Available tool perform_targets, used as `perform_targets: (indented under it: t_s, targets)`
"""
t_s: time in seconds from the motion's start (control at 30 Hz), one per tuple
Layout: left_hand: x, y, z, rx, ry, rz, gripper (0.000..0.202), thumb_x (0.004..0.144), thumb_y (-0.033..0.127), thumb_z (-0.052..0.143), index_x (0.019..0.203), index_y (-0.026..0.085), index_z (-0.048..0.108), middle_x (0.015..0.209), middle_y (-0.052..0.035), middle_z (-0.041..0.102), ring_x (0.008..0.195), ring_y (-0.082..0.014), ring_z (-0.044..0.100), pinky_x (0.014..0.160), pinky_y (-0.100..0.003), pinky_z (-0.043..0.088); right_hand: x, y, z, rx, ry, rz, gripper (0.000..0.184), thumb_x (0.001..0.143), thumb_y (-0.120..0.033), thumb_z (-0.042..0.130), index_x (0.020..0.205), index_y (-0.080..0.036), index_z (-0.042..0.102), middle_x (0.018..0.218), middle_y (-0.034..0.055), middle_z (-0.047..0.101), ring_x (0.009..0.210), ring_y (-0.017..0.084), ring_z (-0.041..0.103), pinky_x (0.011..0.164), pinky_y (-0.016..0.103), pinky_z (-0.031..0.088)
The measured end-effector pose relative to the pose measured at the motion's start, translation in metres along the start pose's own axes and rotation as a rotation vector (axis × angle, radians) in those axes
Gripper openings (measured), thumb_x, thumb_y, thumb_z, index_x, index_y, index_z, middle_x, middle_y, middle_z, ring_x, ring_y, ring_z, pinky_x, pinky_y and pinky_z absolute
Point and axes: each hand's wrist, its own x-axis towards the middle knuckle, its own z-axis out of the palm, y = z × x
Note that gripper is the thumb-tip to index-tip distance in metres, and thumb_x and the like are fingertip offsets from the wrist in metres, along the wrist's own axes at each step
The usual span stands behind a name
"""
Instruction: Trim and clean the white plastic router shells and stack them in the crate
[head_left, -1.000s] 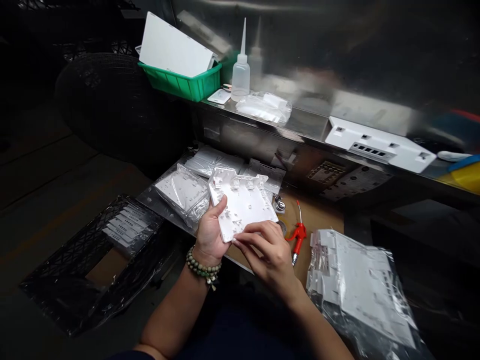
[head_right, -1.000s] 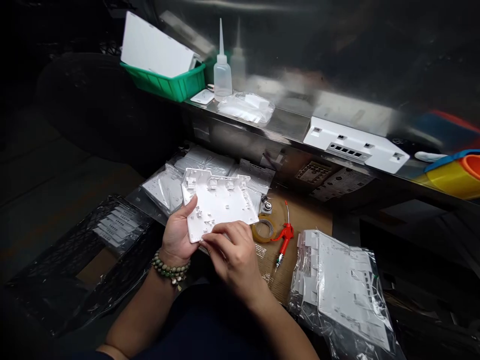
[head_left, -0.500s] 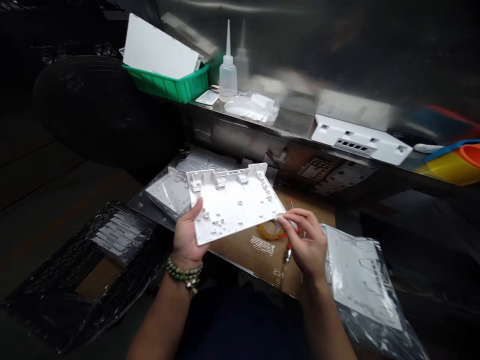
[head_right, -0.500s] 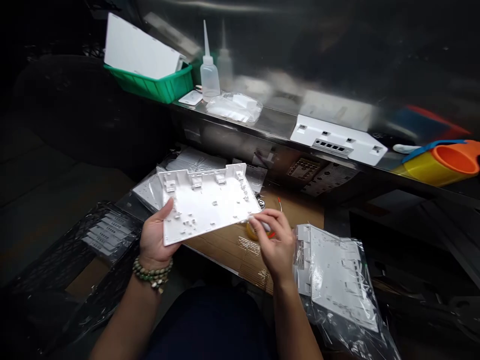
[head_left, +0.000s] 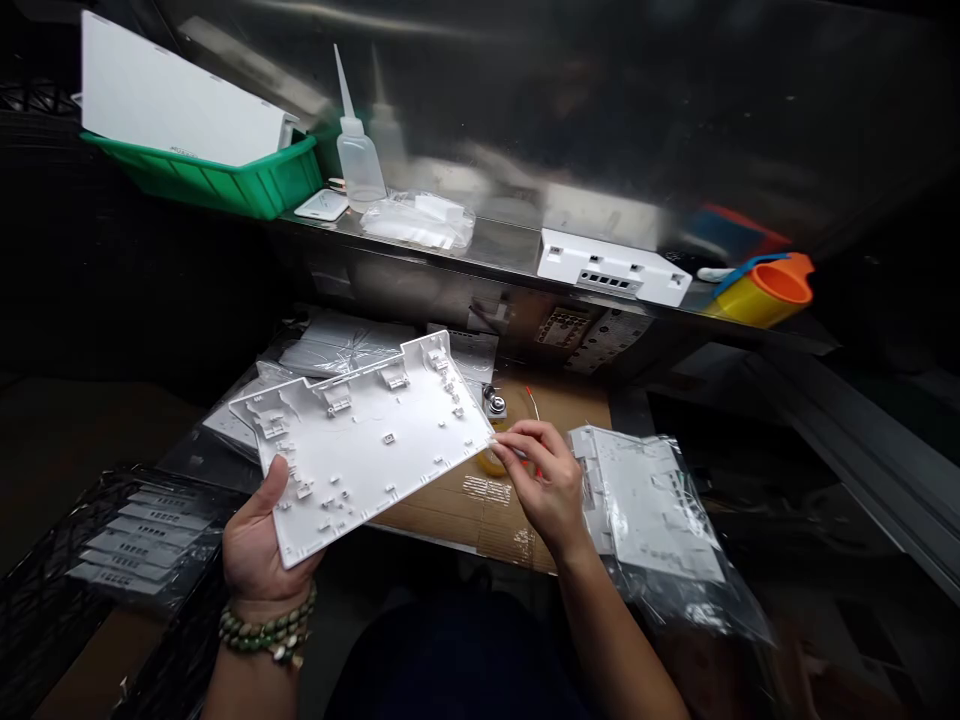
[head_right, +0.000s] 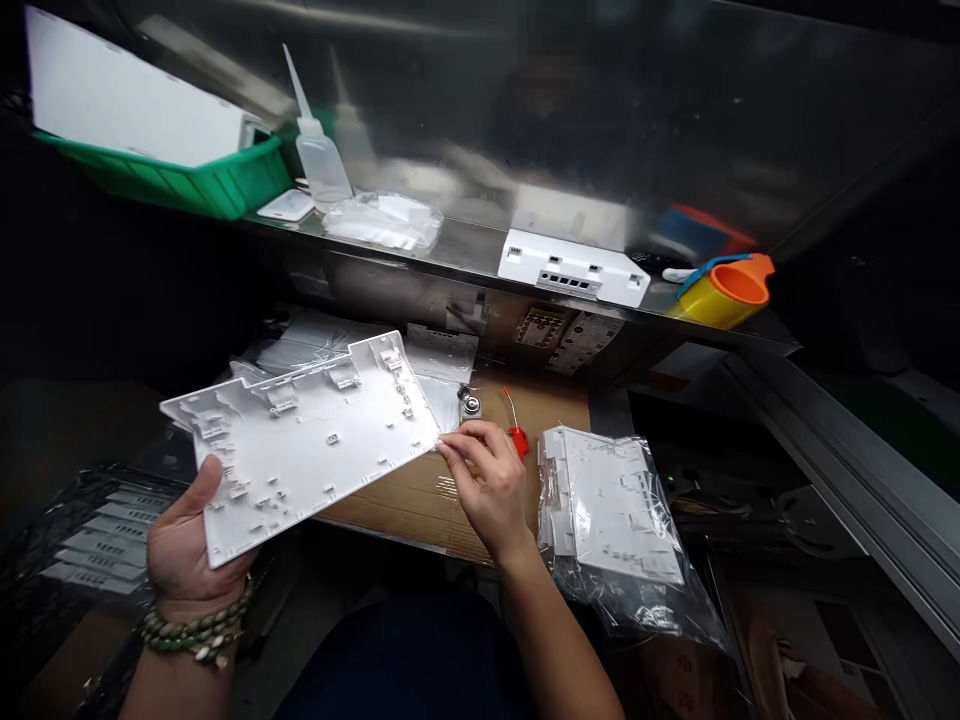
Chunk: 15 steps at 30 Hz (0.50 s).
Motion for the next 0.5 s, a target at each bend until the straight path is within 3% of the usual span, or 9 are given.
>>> perform_targets:
  t_s: [0.1,0.2,0.3,0.4,0.5]
  targets:
    - [-0.003,0.003,-0.004,0.002,-0.025,-0.007,0.057,0.109,0.035,0.016,0.153,0.016,0.047,0.158,-0.0112,0.041,0.148,-0.0231,0.034,0.125,-0.049,0.004,-0.001,0.006,-0.001,-0.032,-0.005,-0.015,0.011,0.098,-0.026,0.067,0.101,-0.025,0.078,0.101,0.0052,0.069,0.093,0.019,0.067,0.082,0.035,0.056]
    - [-0.008,0.005,-0.003,0.072,0.000,-0.013,0.057,0.109,0.036,0.016,0.153,0.020,0.048,0.155,-0.0069,0.047,0.151,-0.0225,0.025,0.125,-0.051,0.001,0.006,0.014,-0.006,-0.051,0.016,-0.013,0.011,0.097,-0.026,0.067,0.100,-0.025,0.078,0.101,0.0050,0.069,0.093,0.019,0.068,0.081,0.034,0.057]
    - [-0.015,0.008,-0.001,0.125,0.037,-0.007,0.055,0.109,0.039,0.017,0.153,0.027,0.049,0.150,-0.0014,0.053,0.153,-0.0215,0.017,0.124,-0.053,-0.002,0.021,0.016,-0.015,-0.054,0.143,-0.011,0.010,0.095,-0.025,0.071,0.100,-0.025,0.079,0.100,0.0043,0.069,0.093,0.018,0.067,0.080,0.033,0.057]
    - [-0.025,0.009,-0.002,0.129,0.047,-0.005,0.054,0.108,0.039,0.016,0.156,0.037,0.041,0.150,0.0044,0.053,0.153,-0.0196,0.015,0.125,-0.051,-0.002,0.039,0.005,-0.022,-0.001,0.263,-0.034,0.009,0.094,-0.022,0.072,0.099,-0.025,0.080,0.100,0.0035,0.069,0.093,0.017,0.068,0.084,0.033,0.057]
    - [-0.034,0.005,-0.005,0.131,0.039,-0.002,0.054,0.108,0.041,0.013,0.158,0.043,0.033,0.152,0.0071,0.051,0.152,-0.0186,0.019,0.126,-0.048,-0.001,0.051,-0.013,-0.018,0.081,0.258,-0.094,0.012,0.093,-0.022,0.073,0.102,-0.026,0.080,0.102,0.0036,0.071,0.095,0.018,0.069,0.087,0.035,0.058]
